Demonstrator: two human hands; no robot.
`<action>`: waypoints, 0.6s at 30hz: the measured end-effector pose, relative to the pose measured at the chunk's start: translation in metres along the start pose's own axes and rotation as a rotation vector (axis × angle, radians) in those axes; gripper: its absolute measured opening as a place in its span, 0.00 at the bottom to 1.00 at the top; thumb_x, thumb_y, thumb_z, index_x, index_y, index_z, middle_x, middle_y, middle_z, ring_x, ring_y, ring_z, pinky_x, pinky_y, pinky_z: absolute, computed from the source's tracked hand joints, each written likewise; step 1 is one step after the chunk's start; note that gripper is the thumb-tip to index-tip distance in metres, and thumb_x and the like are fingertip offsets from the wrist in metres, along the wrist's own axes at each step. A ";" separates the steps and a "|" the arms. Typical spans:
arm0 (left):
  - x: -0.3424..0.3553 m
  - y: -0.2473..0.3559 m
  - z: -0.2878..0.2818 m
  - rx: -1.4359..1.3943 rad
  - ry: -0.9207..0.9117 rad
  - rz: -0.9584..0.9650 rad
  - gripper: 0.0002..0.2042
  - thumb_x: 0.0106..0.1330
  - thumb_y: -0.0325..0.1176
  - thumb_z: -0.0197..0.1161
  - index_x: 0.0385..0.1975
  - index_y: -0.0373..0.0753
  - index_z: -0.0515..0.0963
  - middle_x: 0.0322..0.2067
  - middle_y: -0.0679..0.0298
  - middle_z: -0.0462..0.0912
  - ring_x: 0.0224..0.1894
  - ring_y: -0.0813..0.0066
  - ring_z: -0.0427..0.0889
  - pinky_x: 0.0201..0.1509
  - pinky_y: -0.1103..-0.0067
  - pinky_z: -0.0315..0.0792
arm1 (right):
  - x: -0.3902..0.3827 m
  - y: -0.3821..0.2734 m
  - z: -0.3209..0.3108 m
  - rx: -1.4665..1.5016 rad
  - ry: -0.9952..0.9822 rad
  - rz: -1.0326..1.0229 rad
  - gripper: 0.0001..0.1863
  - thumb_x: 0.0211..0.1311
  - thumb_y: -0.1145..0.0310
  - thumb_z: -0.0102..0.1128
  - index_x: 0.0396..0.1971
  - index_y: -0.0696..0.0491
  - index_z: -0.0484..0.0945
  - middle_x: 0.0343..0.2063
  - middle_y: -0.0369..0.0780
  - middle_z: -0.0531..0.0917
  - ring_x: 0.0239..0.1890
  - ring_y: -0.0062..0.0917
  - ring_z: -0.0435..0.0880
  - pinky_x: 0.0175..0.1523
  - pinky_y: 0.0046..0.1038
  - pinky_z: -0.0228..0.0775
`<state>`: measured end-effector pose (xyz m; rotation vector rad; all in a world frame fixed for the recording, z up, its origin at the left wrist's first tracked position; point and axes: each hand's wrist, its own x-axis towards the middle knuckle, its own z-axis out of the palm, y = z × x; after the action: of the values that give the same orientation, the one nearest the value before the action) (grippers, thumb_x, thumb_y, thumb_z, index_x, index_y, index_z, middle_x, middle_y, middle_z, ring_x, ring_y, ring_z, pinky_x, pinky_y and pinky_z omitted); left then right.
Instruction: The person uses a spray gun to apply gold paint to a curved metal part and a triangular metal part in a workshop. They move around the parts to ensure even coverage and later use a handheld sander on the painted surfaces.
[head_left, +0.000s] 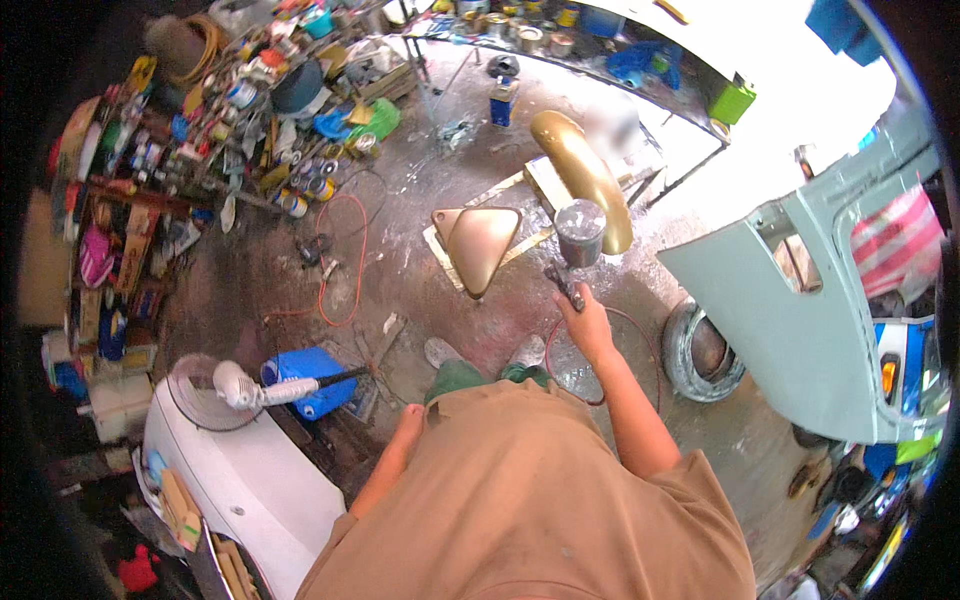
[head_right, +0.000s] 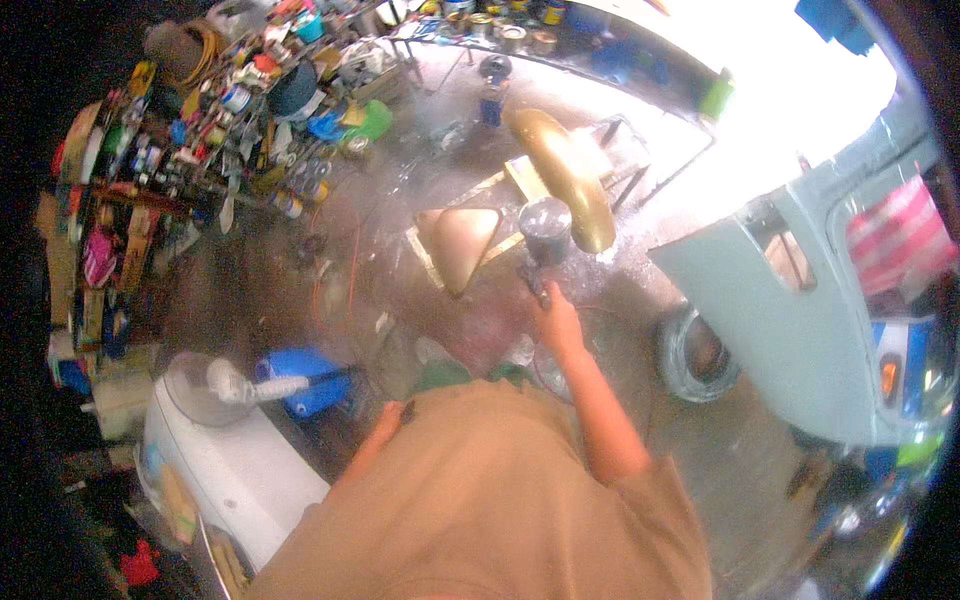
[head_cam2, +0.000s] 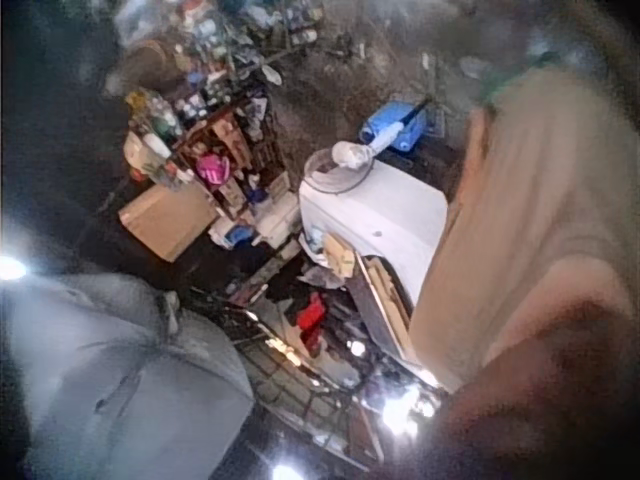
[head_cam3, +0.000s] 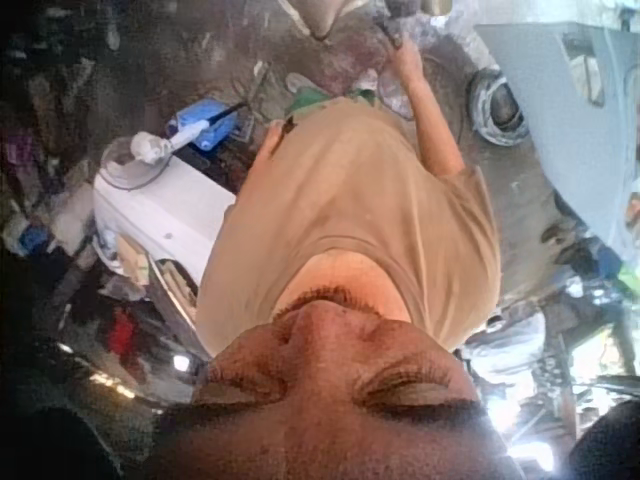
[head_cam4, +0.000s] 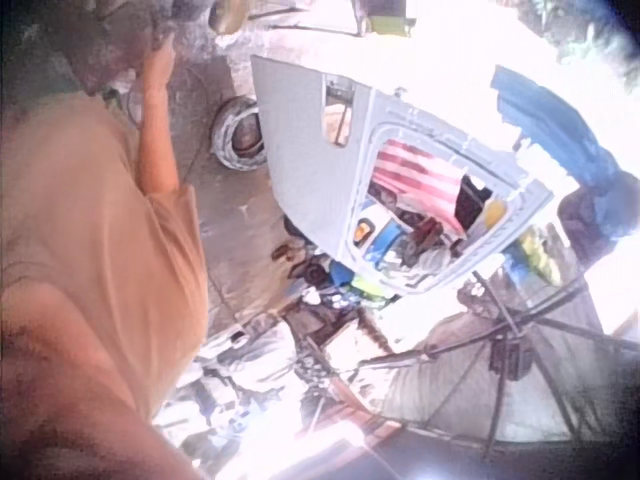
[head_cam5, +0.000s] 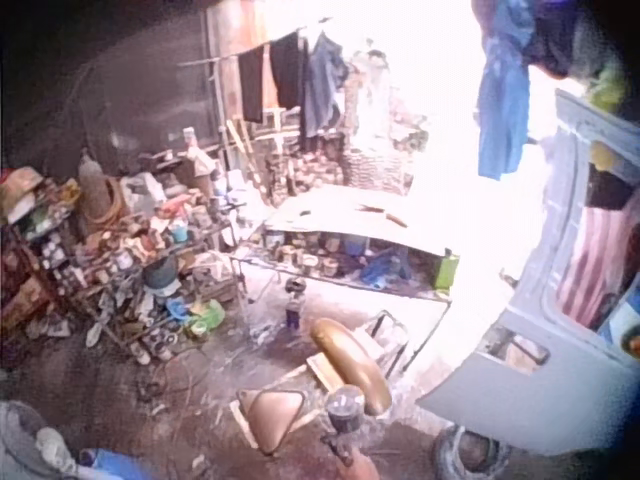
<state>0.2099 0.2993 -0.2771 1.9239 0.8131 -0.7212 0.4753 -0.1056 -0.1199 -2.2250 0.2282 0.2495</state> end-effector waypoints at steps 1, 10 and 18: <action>-0.004 0.014 0.005 -0.027 0.013 -0.044 0.16 0.73 0.40 0.54 0.46 0.34 0.80 0.39 0.58 0.84 0.42 0.68 0.82 0.48 0.70 0.75 | -0.005 -0.002 0.004 -0.017 -0.045 0.016 0.29 0.66 0.48 0.64 0.55 0.56 0.75 0.41 0.61 0.84 0.50 0.58 0.81 0.51 0.47 0.74; 0.029 -0.064 0.026 -0.153 -0.021 -0.077 0.16 0.73 0.40 0.54 0.48 0.35 0.80 0.43 0.56 0.85 0.47 0.61 0.82 0.52 0.69 0.74 | -0.030 -0.031 0.031 0.012 -0.395 -0.022 0.22 0.67 0.53 0.66 0.49 0.55 0.77 0.25 0.43 0.84 0.26 0.27 0.82 0.34 0.33 0.74; 0.020 -0.062 0.039 -0.193 0.040 -0.131 0.16 0.73 0.40 0.53 0.49 0.36 0.80 0.45 0.56 0.85 0.49 0.60 0.82 0.54 0.68 0.74 | 0.022 -0.023 0.026 -0.019 0.035 -0.068 0.20 0.67 0.55 0.66 0.46 0.57 0.77 0.25 0.45 0.84 0.28 0.31 0.83 0.37 0.34 0.74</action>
<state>0.1679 0.2930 -0.3402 1.7285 1.0044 -0.6583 0.4996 -0.0729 -0.1239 -2.2527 0.1693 0.1763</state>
